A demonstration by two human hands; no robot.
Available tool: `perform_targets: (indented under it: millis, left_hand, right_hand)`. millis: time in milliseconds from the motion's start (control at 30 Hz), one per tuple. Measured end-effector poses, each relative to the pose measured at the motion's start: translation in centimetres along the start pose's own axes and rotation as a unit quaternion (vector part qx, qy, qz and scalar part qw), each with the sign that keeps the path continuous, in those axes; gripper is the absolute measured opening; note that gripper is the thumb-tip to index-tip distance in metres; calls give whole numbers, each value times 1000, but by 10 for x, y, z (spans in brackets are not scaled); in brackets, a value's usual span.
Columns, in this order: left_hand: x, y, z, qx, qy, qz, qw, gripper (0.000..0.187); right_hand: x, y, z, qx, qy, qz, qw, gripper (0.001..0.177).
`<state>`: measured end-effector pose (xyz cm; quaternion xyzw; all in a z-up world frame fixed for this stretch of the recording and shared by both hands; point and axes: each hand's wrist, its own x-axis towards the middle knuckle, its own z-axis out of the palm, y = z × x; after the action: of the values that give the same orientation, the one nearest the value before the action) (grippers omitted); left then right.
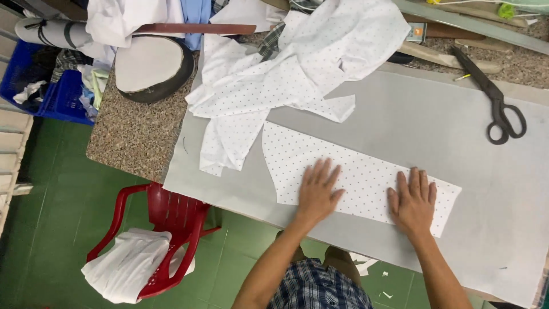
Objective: The person lays a piece of white dotted fabric on a table, smooths it, and cuts it into a specific shape using shears. After cutting, the person uses an iron to press the fabric flat on the table.
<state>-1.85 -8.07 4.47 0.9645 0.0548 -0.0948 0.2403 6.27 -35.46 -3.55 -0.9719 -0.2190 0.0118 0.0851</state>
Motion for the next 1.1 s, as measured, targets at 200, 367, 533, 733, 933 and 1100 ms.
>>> perform_targets:
  millis: [200, 367, 533, 733, 933, 1100]
  left_hand:
    - [-13, -219, -27, 94, 208, -59, 972, 53]
    - [-35, -157, -60, 2, 217, 171, 961, 33]
    - [-50, -147, -54, -114, 7, 267, 957, 38]
    - [-46, -166, -45, -135, -10, 242, 961, 54]
    - [-33, -174, -26, -19, 40, 262, 964, 40]
    - [13, -89, -45, 43, 157, 140, 977, 49]
  right_hand:
    - [-1, 5, 12, -7, 4, 13, 1000, 63]
    - [5, -8, -5, -42, 129, -76, 988, 55]
    - [5, -9, -6, -46, 136, -76, 987, 52]
    - [2, -3, 3, -27, 120, -62, 990, 55]
    - [-1, 9, 21, 14, -32, 33, 999, 63]
    - [16, -44, 22, 0, 169, -39, 985, 65]
